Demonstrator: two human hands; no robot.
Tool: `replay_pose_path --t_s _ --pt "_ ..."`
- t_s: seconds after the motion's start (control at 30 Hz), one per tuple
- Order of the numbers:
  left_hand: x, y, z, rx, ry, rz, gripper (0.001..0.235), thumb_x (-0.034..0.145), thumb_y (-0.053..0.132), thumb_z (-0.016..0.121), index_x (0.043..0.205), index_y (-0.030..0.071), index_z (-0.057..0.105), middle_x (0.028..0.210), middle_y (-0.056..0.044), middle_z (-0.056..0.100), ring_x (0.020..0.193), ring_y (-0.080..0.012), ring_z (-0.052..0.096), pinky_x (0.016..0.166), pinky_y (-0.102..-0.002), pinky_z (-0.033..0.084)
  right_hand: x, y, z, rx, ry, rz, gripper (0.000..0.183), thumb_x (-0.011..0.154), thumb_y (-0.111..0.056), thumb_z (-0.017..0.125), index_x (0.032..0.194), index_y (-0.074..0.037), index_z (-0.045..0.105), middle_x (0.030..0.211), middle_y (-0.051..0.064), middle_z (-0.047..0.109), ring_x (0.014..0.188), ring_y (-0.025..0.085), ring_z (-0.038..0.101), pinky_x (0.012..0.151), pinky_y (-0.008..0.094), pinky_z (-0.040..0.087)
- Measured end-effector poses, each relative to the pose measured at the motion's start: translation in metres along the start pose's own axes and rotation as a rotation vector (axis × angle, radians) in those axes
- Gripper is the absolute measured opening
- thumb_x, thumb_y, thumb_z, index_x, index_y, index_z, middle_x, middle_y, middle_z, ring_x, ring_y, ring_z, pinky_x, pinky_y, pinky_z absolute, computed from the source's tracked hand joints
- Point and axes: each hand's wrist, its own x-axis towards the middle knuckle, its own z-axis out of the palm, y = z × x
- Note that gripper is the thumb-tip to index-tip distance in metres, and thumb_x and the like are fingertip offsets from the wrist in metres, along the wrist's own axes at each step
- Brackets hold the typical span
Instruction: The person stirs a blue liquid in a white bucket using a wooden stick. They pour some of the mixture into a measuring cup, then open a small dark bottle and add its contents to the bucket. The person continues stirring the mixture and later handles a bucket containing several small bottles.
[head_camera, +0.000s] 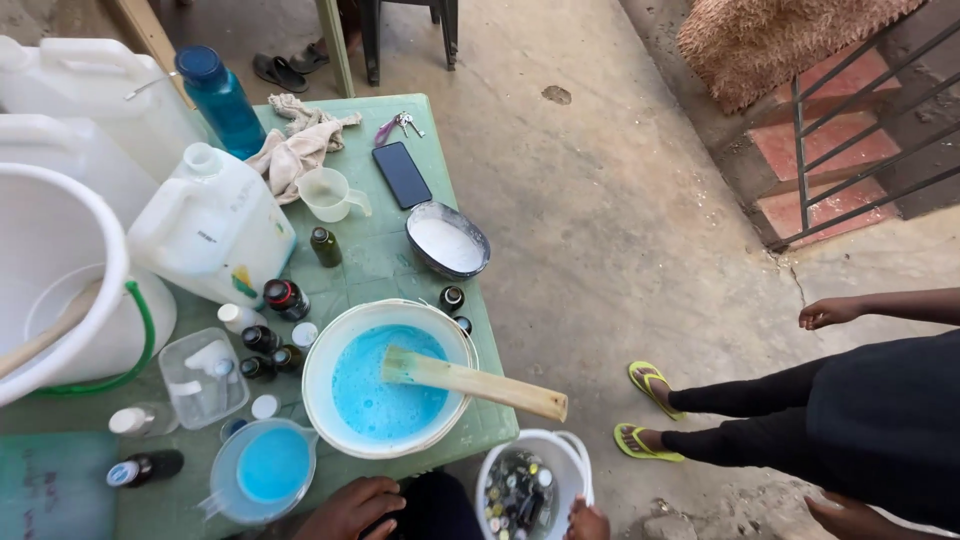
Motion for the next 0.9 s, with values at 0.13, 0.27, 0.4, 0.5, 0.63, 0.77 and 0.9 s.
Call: replay_pose_path --t_s 0.13,0.27,0.4,0.5,0.63,0.77,0.9 --pt "0.021 0.092 -0.048 -0.021 0.041 -0.083 0.025 0.096 0.020 0.072 0.121 0.014 0.075 0.123 -0.009 0.071 0.110 -0.0257 0.072 0.089 -0.041 0.057 -0.047 -0.062 -0.039 -0.003 0.019 -0.162 0.040 0.095 -0.028 0.068 0.066 0.000 0.064 0.053 0.012 0.054 0.039 0.024 0.046 0.035 0.039 0.036" --pt "0.038 0.114 -0.042 0.178 0.319 0.023 0.023 0.091 0.020 0.075 0.114 0.016 0.076 0.108 -0.007 0.077 0.093 -0.0252 0.076 0.077 -0.040 0.060 -0.060 -0.132 -0.053 0.155 -0.085 -0.163 0.030 0.093 -0.025 0.064 0.071 -0.006 0.055 0.053 0.004 0.045 0.041 0.015 0.032 0.037 0.031 0.022" --pt "0.070 0.167 -0.046 0.346 0.548 -0.011 0.020 0.088 0.015 0.071 0.107 0.013 0.076 0.102 -0.003 0.080 0.089 -0.0229 0.077 0.081 -0.039 0.063 -0.038 -0.186 -0.062 0.209 -0.208 -0.229 0.029 0.088 -0.025 0.065 0.066 -0.013 0.051 0.050 -0.001 0.038 0.037 0.012 0.030 0.036 0.029 0.018" --pt "0.097 0.194 -0.065 0.537 0.716 -0.047 0.018 0.090 0.007 0.068 0.107 0.008 0.072 0.104 -0.010 0.076 0.093 -0.0249 0.074 0.080 -0.041 0.059 -0.074 -0.251 -0.077 0.126 -0.272 -0.317 0.033 0.096 -0.022 0.064 0.069 -0.007 0.053 0.053 0.002 0.042 0.040 0.014 0.030 0.038 0.031 0.019" --pt "0.148 0.203 -0.110 0.647 0.900 -0.119 0.014 0.099 0.009 0.065 0.110 0.005 0.071 0.107 -0.011 0.074 0.095 -0.0273 0.071 0.082 -0.042 0.056 -0.050 -0.297 -0.093 0.041 -0.245 -0.361 0.032 0.096 -0.028 0.067 0.072 -0.008 0.059 0.054 0.001 0.045 0.039 0.013 0.034 0.034 0.029 0.023" --pt "0.224 0.158 -0.160 0.467 0.955 -0.165 0.012 0.103 0.010 0.066 0.111 0.003 0.070 0.106 -0.012 0.071 0.098 -0.0307 0.068 0.087 -0.044 0.052 -0.074 -0.362 -0.106 0.021 -0.239 -0.437 0.030 0.097 -0.028 0.070 0.076 -0.008 0.064 0.058 0.001 0.051 0.043 0.012 0.036 0.038 0.028 0.024" --pt "0.304 0.058 -0.186 0.216 0.811 -0.399 0.024 0.097 0.020 0.068 0.118 0.009 0.073 0.109 -0.009 0.071 0.098 -0.0245 0.068 0.075 -0.040 0.055 -0.142 -0.432 -0.112 0.011 -0.280 -0.522 0.029 0.100 -0.026 0.067 0.081 -0.003 0.067 0.062 0.002 0.050 0.047 0.011 0.034 0.043 0.026 0.023"
